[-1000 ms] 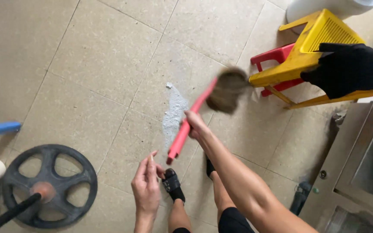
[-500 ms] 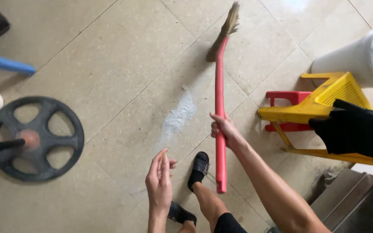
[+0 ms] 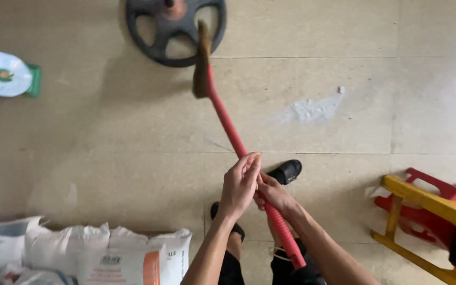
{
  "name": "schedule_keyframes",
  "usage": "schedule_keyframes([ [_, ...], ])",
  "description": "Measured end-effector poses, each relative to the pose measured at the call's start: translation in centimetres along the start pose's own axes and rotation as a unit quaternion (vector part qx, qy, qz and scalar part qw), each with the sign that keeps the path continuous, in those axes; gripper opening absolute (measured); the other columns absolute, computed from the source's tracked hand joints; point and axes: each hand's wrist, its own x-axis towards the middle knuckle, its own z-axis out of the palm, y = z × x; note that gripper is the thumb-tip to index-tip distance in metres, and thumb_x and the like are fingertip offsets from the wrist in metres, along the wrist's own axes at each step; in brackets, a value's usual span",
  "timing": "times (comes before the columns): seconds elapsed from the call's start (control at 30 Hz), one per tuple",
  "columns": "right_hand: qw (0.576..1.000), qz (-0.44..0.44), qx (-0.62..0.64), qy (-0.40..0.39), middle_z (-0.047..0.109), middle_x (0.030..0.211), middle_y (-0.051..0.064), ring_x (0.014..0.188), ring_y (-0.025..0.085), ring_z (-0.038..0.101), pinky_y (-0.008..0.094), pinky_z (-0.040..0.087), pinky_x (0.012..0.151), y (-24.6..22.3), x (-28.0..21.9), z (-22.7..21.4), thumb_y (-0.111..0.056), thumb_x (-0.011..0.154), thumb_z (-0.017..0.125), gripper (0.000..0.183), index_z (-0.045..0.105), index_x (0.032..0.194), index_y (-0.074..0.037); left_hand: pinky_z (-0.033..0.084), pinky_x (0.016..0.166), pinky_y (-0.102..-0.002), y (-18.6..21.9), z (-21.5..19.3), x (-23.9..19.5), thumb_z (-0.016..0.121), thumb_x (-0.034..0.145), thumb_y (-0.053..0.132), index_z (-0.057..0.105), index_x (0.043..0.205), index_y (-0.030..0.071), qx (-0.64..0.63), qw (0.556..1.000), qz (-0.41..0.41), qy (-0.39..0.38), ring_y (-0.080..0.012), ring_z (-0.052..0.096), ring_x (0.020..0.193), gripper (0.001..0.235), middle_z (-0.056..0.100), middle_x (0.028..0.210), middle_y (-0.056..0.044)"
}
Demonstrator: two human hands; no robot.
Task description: Sweep the floor of the bakery kitchen using a broom.
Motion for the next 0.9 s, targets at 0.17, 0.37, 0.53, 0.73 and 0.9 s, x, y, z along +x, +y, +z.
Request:
schedule_keyframes([
  [0.17, 0.981, 0.030, -0.100, -0.165, 0.067, 0.089, -0.002, 0.076, 0.008, 0.065, 0.028, 0.056, 0.063, 13.6, 3.9, 8.9, -0.018, 0.095, 0.060, 0.023, 0.056, 0.117, -0.009, 0.043, 0.053, -0.022, -3.9, -8.2, -6.9, 0.058, 0.104, 0.032, 0.066, 0.130, 0.005, -0.105, 0.992, -0.016, 0.074, -0.0054, 0.050, 0.058, 0.039, 0.058, 0.068, 0.000],
  [0.37, 0.960, 0.014, -0.216, -0.177, 0.070, 0.087, 0.000, 0.073, 0.009, 0.066, 0.029, 0.056, 0.060, 24.9, 13.9, 13.9, -0.022, 0.095, 0.064, 0.030, 0.064, 0.121, -0.006, 0.046, 0.057, -0.022, -11.8, -11.9, -10.1, 0.058, 0.103, 0.031, 0.065, 0.131, 0.004, -0.181, 0.975, -0.017, 0.125, -0.0058, 0.055, 0.065, 0.039, 0.061, 0.077, 0.001],
  [0.53, 0.936, -0.006, -0.310, -0.169, 0.073, 0.085, 0.002, 0.070, 0.010, 0.067, 0.029, 0.057, 0.058, 18.1, 19.3, 7.6, -0.026, 0.096, 0.069, 0.038, 0.072, 0.125, -0.003, 0.047, 0.059, -0.022, -12.3, -12.6, -10.3, 0.059, 0.103, 0.030, 0.065, 0.131, 0.003, -0.179, 0.978, -0.003, 0.110, -0.0067, 0.055, 0.068, 0.039, 0.061, 0.079, -0.001],
  [0.73, 0.993, 0.083, -0.070, 0.048, 0.063, 0.073, 0.005, 0.050, 0.010, 0.052, 0.025, 0.044, 0.041, 2.1, 12.1, -9.8, -0.032, 0.095, 0.068, 0.036, 0.062, 0.118, -0.005, 0.046, 0.061, -0.023, -8.0, -9.9, -9.2, 0.059, 0.102, 0.031, 0.067, 0.131, 0.004, -0.138, 0.988, -0.027, 0.067, -0.0078, 0.054, 0.067, 0.041, 0.061, 0.079, -0.001],
  [0.9, 0.980, 0.030, -0.012, 0.198, 0.060, 0.076, 0.004, 0.053, 0.010, 0.053, 0.024, 0.046, 0.045, -5.3, 6.9, -26.2, -0.026, 0.097, 0.068, 0.048, 0.051, 0.132, 0.002, 0.049, 0.064, -0.023, -7.1, -5.9, -6.3, 0.058, 0.102, 0.031, 0.065, 0.131, 0.004, -0.100, 0.995, 0.002, 0.018, -0.0073, 0.057, 0.070, 0.041, 0.062, 0.080, -0.001],
])
